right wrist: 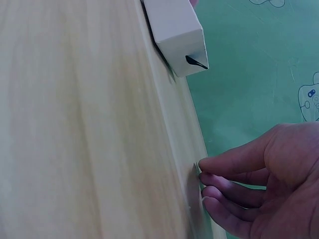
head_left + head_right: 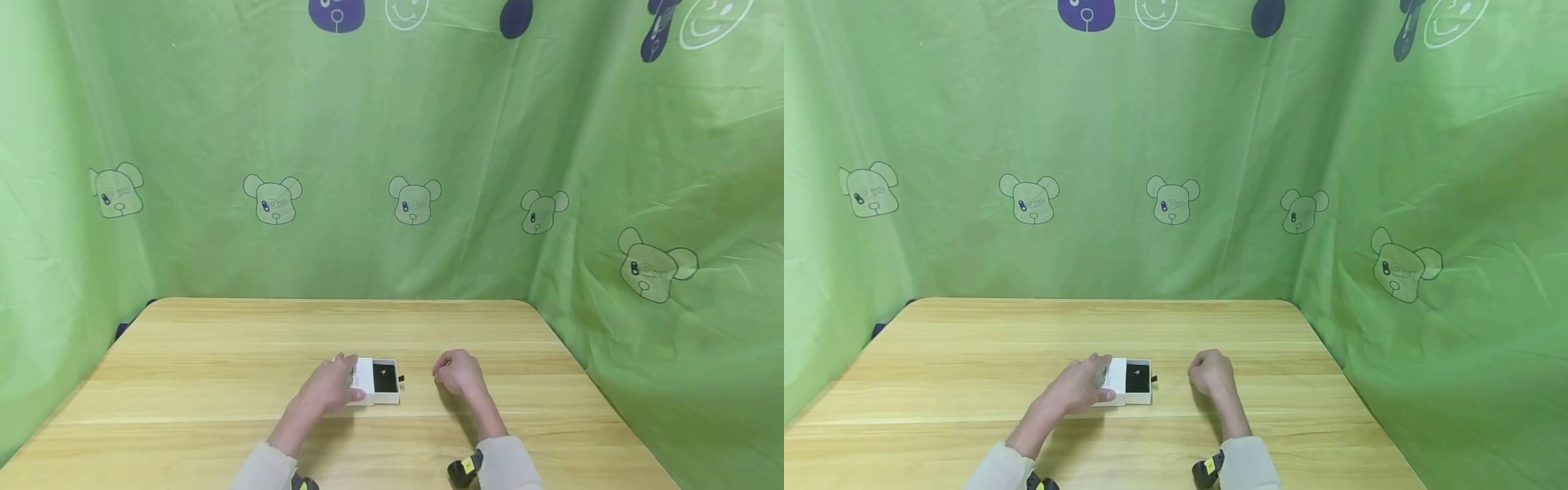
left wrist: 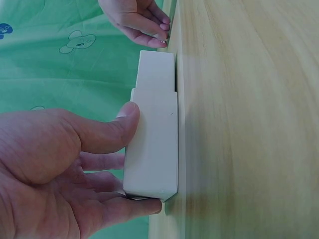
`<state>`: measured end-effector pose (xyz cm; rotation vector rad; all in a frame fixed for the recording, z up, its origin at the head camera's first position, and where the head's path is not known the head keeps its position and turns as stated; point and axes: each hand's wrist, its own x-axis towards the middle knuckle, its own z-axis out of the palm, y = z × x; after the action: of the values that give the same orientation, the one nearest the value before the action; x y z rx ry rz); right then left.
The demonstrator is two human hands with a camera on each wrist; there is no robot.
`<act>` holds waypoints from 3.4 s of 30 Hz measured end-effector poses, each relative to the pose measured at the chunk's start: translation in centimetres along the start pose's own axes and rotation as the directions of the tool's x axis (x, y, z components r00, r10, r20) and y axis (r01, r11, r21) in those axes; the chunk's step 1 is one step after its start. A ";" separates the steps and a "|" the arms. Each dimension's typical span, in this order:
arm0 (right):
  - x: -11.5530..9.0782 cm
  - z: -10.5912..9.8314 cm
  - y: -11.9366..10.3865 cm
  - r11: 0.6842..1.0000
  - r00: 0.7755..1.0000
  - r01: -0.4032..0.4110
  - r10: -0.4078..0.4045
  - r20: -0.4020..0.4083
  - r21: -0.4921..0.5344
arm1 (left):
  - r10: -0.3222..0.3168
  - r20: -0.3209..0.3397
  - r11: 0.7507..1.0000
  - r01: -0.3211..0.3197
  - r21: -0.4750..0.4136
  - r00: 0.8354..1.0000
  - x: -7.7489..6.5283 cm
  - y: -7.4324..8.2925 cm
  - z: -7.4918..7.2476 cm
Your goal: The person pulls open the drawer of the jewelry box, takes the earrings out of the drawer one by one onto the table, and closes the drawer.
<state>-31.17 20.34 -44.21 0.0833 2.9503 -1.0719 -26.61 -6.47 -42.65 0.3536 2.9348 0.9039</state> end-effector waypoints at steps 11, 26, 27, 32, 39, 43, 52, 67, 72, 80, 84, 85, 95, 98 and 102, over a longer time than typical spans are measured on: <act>0.0 0.0 0.0 1.000 1.000 -0.003 0.003 0.012 -0.003 | 0.002 0.003 1.000 -0.002 0.002 1.000 0.0 0.1 -0.2; -0.1 0.2 -0.5 1.000 1.000 -0.011 0.011 -0.004 0.029 | -0.003 -0.003 1.000 0.003 -0.002 1.000 0.0 -0.1 -0.1; -0.1 0.2 -0.6 0.999 1.000 -0.011 0.011 -0.010 0.042 | -0.001 -0.004 1.000 0.001 -0.001 1.000 0.1 -0.1 0.0; -0.2 0.2 -1.6 0.996 0.998 0.015 -0.009 -0.069 0.085 | 0.004 -0.006 1.000 -0.004 -0.004 1.000 0.0 0.0 -0.1; -0.6 0.8 -3.4 0.992 0.994 0.070 -0.060 -0.087 0.109 | 0.013 -0.008 1.000 -0.013 -0.004 1.000 0.0 0.0 -0.1; -1.1 1.3 -4.5 0.987 0.992 0.107 -0.098 -0.084 0.117 | 0.020 -0.011 1.000 -0.020 0.001 1.000 0.0 -0.1 -0.1; -2.3 2.3 -6.4 0.972 0.976 0.208 -0.200 -0.083 0.106 | 0.014 -0.004 1.000 -0.014 -0.005 1.000 0.0 -0.1 -0.1; -2.9 3.6 -7.3 0.963 0.967 0.253 -0.251 -0.040 0.092 | 0.015 -0.004 1.000 -0.015 0.002 1.000 0.1 -0.2 0.0; -3.2 3.8 -7.5 0.963 0.965 0.262 -0.260 -0.035 0.062 | 0.013 -0.002 1.000 -0.013 0.009 1.000 0.1 -0.2 -0.1; -3.3 4.4 -7.7 0.962 0.962 0.273 -0.272 -0.031 0.032 | 0.011 -0.008 1.000 -0.011 0.008 1.000 0.2 -0.3 0.0; -3.4 4.7 -7.8 0.966 0.966 0.258 -0.258 -0.028 0.010 | 0.008 -0.008 1.000 -0.008 0.009 1.000 0.3 -0.3 0.0; -3.5 4.7 -7.8 0.967 0.966 0.256 -0.256 -0.027 0.004 | 0.008 -0.008 1.000 -0.008 0.010 1.000 0.3 -0.3 0.0; -3.4 5.5 -7.6 0.954 0.951 0.296 -0.299 -0.079 -0.049 | -0.003 -0.009 1.000 0.003 0.015 1.000 0.4 -0.4 0.1; -3.4 5.8 -7.5 0.947 0.944 0.312 -0.318 -0.092 -0.069 | -0.004 -0.007 1.000 0.004 0.014 1.000 0.4 -0.4 0.1; -3.4 5.9 -7.5 0.950 0.948 0.303 -0.309 -0.080 -0.079 | 0.003 -0.009 1.000 -0.003 0.018 1.000 0.4 -0.4 0.1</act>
<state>-28.26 10.65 -43.81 -0.3485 3.1517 -1.0196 -27.07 -6.60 -42.92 0.3553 2.9531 0.8830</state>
